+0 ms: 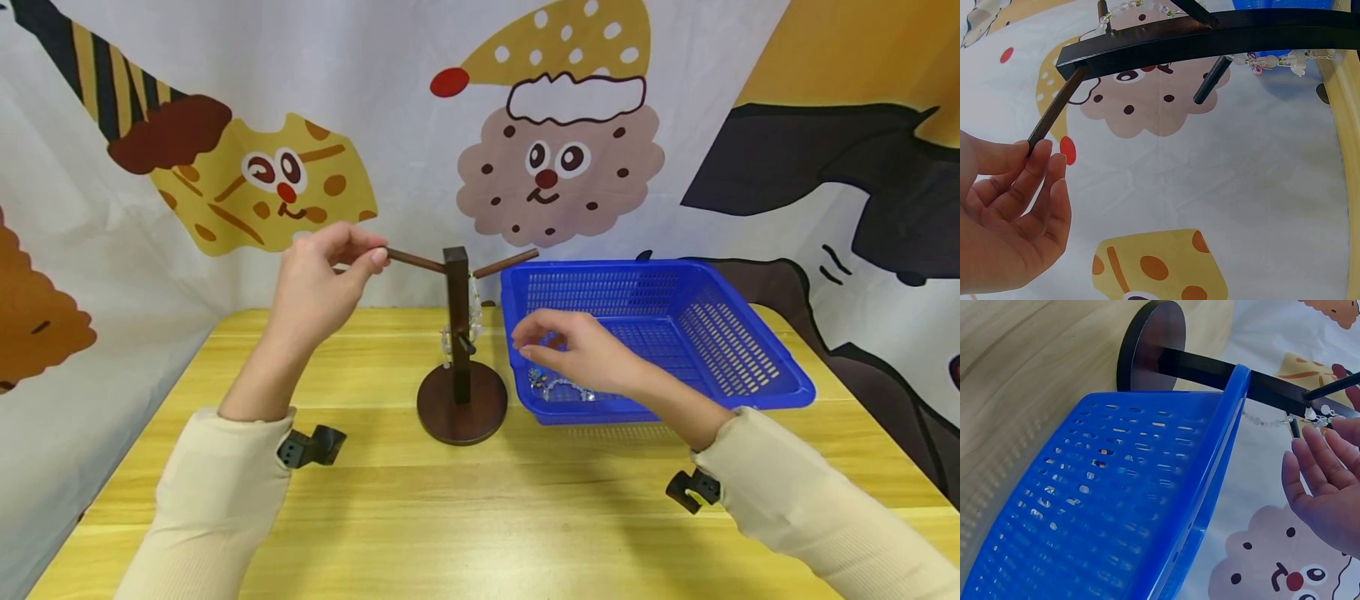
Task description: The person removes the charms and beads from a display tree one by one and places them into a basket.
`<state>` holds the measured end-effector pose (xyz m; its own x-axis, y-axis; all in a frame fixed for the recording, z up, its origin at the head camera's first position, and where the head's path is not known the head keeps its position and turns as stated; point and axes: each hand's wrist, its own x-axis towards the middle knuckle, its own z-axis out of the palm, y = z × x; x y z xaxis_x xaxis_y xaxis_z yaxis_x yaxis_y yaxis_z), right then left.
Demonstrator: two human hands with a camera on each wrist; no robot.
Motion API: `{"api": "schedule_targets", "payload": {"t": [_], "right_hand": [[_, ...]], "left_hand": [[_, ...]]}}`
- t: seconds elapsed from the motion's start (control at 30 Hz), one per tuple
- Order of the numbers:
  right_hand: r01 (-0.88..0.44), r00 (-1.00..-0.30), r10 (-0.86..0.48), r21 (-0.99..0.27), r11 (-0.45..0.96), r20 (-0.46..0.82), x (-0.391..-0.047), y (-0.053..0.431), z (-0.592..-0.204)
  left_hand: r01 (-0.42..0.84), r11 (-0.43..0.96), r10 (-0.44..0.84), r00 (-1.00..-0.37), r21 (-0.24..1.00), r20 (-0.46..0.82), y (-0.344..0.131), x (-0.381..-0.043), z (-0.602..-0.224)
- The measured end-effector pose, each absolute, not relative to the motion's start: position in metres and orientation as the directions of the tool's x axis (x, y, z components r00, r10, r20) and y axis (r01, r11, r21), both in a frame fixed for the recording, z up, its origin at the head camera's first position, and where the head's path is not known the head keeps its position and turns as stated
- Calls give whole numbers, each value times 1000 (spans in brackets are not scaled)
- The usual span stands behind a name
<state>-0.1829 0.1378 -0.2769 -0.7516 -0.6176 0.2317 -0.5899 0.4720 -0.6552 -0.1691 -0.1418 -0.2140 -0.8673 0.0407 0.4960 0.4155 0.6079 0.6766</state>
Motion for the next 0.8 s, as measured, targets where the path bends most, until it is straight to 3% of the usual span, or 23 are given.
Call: {"api": "schedule_targets", "payload": {"t": [0.8], "right_hand": [[-598,-753,-605,-652,467,258,-191,114,-268]], "left_hand": [[401,611,39,-876,682,481,-142,-168,-214]]}}
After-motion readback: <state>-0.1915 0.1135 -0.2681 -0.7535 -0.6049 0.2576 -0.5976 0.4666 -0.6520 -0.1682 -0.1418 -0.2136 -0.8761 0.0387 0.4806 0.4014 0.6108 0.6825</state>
